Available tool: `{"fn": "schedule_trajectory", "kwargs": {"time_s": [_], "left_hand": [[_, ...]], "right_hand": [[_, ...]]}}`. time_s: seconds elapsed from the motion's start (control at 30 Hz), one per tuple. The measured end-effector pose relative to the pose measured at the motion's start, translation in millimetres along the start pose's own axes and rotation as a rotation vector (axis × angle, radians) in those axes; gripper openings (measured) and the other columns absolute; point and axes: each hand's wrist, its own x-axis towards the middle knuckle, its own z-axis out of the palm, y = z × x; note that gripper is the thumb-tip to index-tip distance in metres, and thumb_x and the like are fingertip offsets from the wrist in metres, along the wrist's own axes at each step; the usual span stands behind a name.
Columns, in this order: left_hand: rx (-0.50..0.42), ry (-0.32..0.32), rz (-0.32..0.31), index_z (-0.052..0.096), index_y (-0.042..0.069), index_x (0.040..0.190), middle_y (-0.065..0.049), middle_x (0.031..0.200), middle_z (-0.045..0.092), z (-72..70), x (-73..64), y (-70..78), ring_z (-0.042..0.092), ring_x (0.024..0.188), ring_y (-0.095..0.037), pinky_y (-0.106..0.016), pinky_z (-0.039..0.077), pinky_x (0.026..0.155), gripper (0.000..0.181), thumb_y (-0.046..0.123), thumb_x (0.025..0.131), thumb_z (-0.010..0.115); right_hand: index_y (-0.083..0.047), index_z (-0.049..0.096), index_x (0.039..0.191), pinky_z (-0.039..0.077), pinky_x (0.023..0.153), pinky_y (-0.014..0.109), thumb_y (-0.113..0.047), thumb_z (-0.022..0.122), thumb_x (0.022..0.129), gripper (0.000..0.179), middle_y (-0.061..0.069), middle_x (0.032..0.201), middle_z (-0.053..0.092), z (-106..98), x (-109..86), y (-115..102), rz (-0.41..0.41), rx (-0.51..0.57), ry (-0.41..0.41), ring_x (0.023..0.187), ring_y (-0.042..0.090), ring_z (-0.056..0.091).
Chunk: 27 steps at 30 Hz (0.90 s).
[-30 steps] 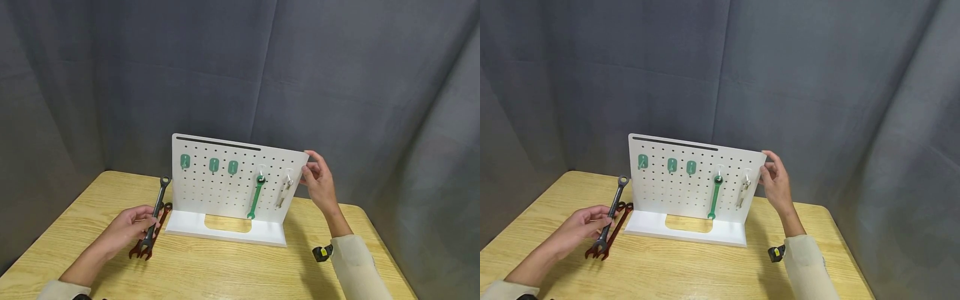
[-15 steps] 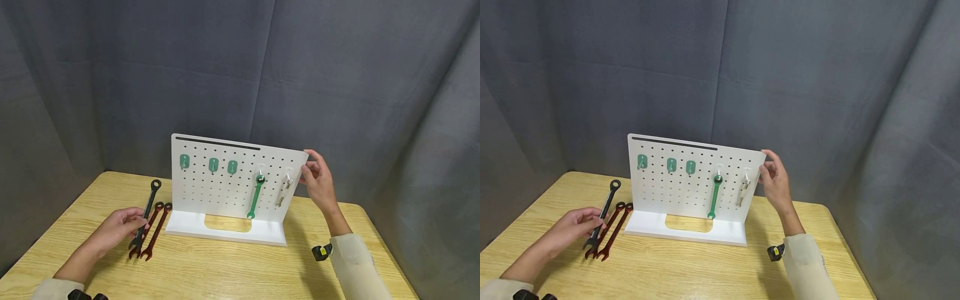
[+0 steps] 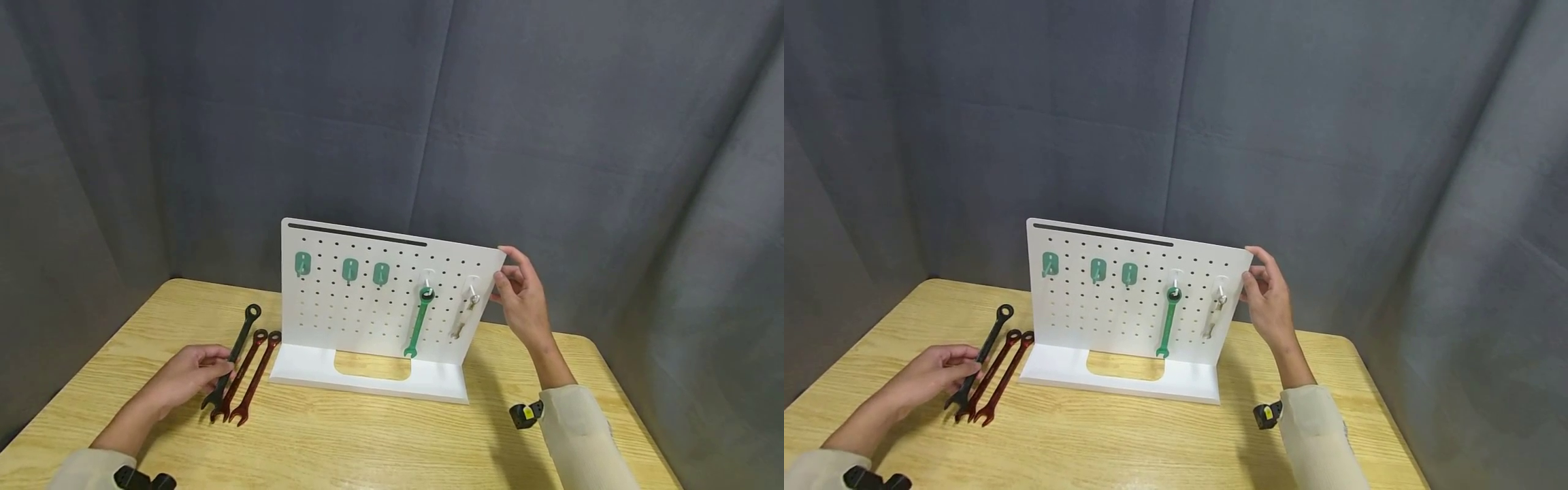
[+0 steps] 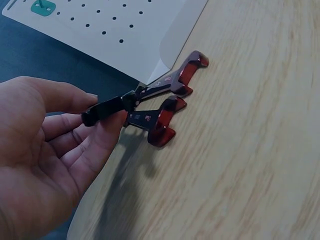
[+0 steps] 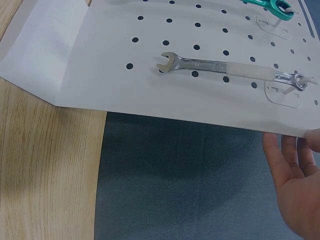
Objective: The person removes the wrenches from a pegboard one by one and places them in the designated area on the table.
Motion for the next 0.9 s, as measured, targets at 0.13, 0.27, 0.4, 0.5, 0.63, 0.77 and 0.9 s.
{"fn": "schedule_trajectory", "kwargs": {"time_s": [0.13, 0.27, 0.4, 0.5, 0.63, 0.77, 0.9], "left_hand": [[0.018, 0.002, -0.011, 0.042, -0.024, 0.138, -0.022, 0.115, 0.068, -1.6, 0.4, -1.6, 0.066, 0.095, -0.026, -0.036, 0.058, 0.074, 0.052, 0.014, 0.106, 0.058], [0.041, 0.011, -0.016, 0.044, -0.024, 0.137, -0.021, 0.113, 0.069, -3.6, 1.2, -4.5, 0.066, 0.094, -0.025, -0.036, 0.058, 0.073, 0.050, 0.013, 0.106, 0.057], [0.057, 0.016, -0.023, 0.051, -0.021, 0.132, -0.015, 0.105, 0.071, -5.5, 1.3, -8.1, 0.065, 0.087, -0.025, -0.036, 0.058, 0.069, 0.041, 0.010, 0.106, 0.057], [0.059, 0.012, -0.027, 0.056, -0.019, 0.128, -0.012, 0.100, 0.071, -6.3, 1.5, -10.2, 0.065, 0.081, -0.025, -0.035, 0.057, 0.065, 0.035, 0.008, 0.105, 0.057], [0.087, 0.012, -0.017, 0.061, -0.016, 0.121, -0.009, 0.094, 0.070, -6.3, 2.2, -11.4, 0.061, 0.074, -0.021, -0.033, 0.055, 0.061, 0.029, 0.006, 0.103, 0.058], [0.153, 0.025, 0.013, 0.068, -0.009, 0.111, -0.006, 0.085, 0.067, -4.2, 3.2, -9.6, 0.053, 0.064, -0.016, -0.029, 0.050, 0.055, 0.020, 0.006, 0.101, 0.060], [0.209, 0.043, 0.033, 0.070, -0.006, 0.104, -0.005, 0.078, 0.063, -2.6, 4.1, -8.1, 0.049, 0.057, -0.014, -0.028, 0.045, 0.050, 0.016, 0.006, 0.100, 0.060]], "right_hand": [[-0.002, 0.043, 0.151, 0.059, 0.078, 0.024, 0.007, 0.052, 0.104, 0.048, 0.031, 0.114, 0.061, 0, 0.4, 1, -0.018, -0.004, -0.001, 0.096, 0.018, 0.066], [-0.001, 0.043, 0.151, 0.059, 0.078, 0.024, 0.008, 0.051, 0.104, 0.048, 0.031, 0.114, 0.061, 0, 0.0, 1, -0.017, -0.003, 0.002, 0.095, 0.018, 0.066], [0.000, 0.043, 0.150, 0.059, 0.078, 0.026, 0.008, 0.052, 0.104, 0.047, 0.031, 0.114, 0.061, 1, -0.6, -3, -0.007, -0.015, 0.004, 0.095, 0.019, 0.066], [-0.001, 0.043, 0.150, 0.059, 0.079, 0.026, 0.007, 0.052, 0.104, 0.047, 0.031, 0.115, 0.061, 2, -0.8, -3, -0.008, -0.021, 0.003, 0.095, 0.017, 0.066], [-0.001, 0.042, 0.151, 0.059, 0.079, 0.027, 0.007, 0.051, 0.105, 0.048, 0.031, 0.115, 0.060, 2, -1.1, -1, -0.015, -0.023, 0.005, 0.096, 0.014, 0.066], [-0.001, 0.043, 0.150, 0.060, 0.079, 0.028, 0.007, 0.052, 0.105, 0.047, 0.031, 0.115, 0.060, 1, -1.1, -2, -0.014, -0.022, 0.006, 0.096, 0.015, 0.066], [-0.001, 0.043, 0.150, 0.059, 0.079, 0.025, 0.007, 0.052, 0.105, 0.047, 0.030, 0.116, 0.060, 1, 0.3, 5, -0.011, -0.005, 0.006, 0.096, 0.016, 0.066]]}}
